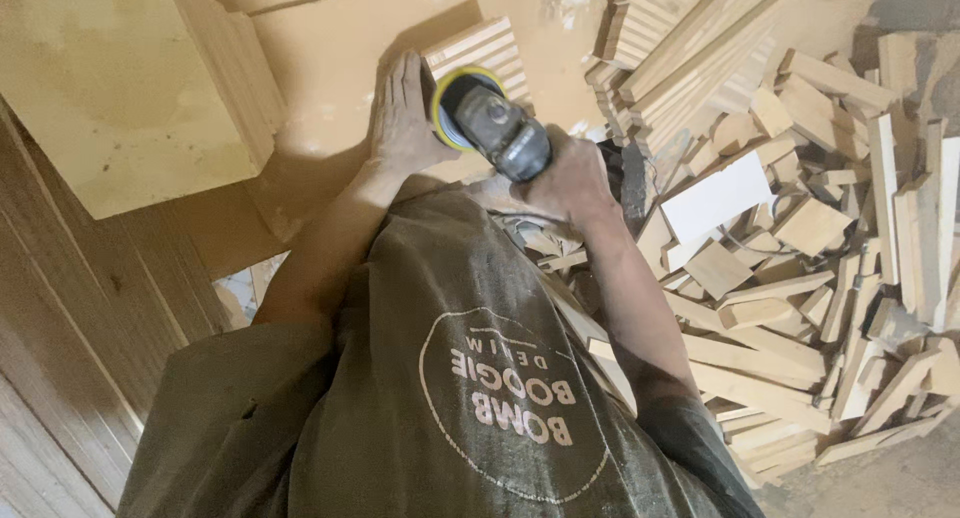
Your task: The person uses a handheld power sander to smooth the surface of a small wooden block. They hold the block with one hand and move the sander across it, then place the block down and pick up another one to repeat the process.
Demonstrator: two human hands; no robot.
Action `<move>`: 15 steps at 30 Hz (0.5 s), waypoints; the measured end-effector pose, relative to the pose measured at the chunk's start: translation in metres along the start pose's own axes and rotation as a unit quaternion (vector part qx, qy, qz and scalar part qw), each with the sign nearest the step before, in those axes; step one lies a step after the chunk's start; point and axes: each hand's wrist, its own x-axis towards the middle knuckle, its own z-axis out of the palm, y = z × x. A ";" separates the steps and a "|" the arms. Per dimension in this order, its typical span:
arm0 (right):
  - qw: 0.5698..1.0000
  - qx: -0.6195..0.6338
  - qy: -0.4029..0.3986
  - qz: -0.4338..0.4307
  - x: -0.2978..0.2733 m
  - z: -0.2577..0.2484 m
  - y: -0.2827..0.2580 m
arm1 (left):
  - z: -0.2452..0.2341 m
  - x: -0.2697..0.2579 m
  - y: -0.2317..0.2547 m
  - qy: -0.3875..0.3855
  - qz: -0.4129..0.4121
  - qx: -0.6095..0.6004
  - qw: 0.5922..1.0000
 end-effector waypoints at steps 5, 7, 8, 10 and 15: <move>0.998 -0.037 0.056 -0.015 0.039 -0.026 0.017 | -0.018 0.009 0.015 -0.085 -0.050 0.052 0.994; 0.995 -0.068 0.077 0.010 0.044 -0.034 0.025 | -0.019 0.009 0.014 -0.097 -0.062 0.050 0.992; 0.996 -0.039 0.082 0.002 0.045 -0.033 0.030 | -0.021 0.009 0.015 -0.101 -0.057 0.050 0.992; 0.996 -0.010 0.089 -0.010 0.042 -0.037 0.011 | -0.022 0.012 0.013 -0.102 -0.052 0.052 0.992; 0.998 -0.056 -0.022 -0.013 0.037 -0.021 -0.028 | -0.009 0.004 0.010 0.020 -0.022 -0.047 0.998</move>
